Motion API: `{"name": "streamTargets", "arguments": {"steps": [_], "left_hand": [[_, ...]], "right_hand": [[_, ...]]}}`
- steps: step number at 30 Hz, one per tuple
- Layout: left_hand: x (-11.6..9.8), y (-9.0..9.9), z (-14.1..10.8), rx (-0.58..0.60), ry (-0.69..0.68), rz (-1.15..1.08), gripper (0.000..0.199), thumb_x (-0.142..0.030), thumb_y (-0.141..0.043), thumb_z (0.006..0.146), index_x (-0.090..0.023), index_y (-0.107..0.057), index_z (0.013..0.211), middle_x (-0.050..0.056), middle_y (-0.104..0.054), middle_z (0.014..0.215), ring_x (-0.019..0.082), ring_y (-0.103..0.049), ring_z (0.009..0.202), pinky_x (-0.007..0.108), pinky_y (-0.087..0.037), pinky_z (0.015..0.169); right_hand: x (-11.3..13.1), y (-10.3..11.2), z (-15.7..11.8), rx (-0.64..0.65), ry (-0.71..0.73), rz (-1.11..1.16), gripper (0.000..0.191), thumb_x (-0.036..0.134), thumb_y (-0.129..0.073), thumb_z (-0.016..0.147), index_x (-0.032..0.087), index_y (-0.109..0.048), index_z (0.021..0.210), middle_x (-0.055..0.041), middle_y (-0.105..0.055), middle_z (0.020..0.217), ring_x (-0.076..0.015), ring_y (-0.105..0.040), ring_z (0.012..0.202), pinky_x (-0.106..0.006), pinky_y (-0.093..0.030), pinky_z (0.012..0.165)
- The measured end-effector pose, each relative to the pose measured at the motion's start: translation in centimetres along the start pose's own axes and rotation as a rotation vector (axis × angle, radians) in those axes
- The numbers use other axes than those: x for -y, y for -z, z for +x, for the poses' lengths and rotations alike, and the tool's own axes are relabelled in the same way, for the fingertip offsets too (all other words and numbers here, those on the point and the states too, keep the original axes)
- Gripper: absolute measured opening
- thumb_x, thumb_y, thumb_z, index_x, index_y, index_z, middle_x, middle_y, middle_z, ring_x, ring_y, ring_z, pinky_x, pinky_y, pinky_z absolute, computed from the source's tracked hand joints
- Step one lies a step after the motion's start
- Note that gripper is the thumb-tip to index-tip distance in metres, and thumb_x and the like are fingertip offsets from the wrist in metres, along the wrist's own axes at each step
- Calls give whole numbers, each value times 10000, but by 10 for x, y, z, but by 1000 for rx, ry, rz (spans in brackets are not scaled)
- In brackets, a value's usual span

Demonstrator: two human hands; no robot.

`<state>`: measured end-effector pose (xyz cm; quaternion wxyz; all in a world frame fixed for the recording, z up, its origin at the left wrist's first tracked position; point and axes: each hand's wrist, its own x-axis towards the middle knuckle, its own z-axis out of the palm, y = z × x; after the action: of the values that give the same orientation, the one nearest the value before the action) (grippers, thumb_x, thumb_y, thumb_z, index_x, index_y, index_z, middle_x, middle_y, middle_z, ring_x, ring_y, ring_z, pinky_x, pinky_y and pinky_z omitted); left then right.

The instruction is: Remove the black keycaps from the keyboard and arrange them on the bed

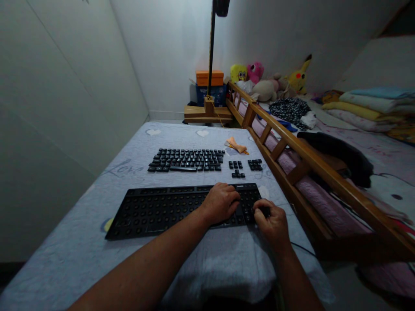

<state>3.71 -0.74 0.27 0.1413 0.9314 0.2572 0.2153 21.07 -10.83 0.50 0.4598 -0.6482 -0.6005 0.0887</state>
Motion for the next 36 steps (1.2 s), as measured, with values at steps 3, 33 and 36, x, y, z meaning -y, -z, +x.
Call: {"name": "streamTargets", "arguments": {"steps": [3, 33, 36], "left_hand": [[0, -1, 0, -4, 4, -4, 92, -241, -615, 863, -203, -686, 909, 39, -673, 884, 205, -594, 865, 342, -434, 818], [0, -1, 0, -10, 0, -16, 106, -234, -609, 862, -198, -689, 922, 38, -676, 887, 207, -596, 856, 340, -437, 806], [0, -1, 0, -12, -2, -11, 100, -234, -609, 864, -197, -689, 912, 36, -674, 878, 206, -597, 853, 340, -436, 800]], "right_hand": [[0, 1, 2, -4, -18, -1, 122, 209, -521, 726, 234, -613, 651, -7, -654, 659, -204, -603, 668, -321, -451, 662], [4, 0, 1, 112, 117, -82, 123, 217, -527, 778, 234, -629, 711, -14, -681, 684, -213, -630, 685, -330, -454, 683], [9, 2, 6, 154, 75, -88, 142, 227, -511, 775, 229, -622, 687, -7, -661, 652, -204, -615, 655, -308, -432, 643]]}}
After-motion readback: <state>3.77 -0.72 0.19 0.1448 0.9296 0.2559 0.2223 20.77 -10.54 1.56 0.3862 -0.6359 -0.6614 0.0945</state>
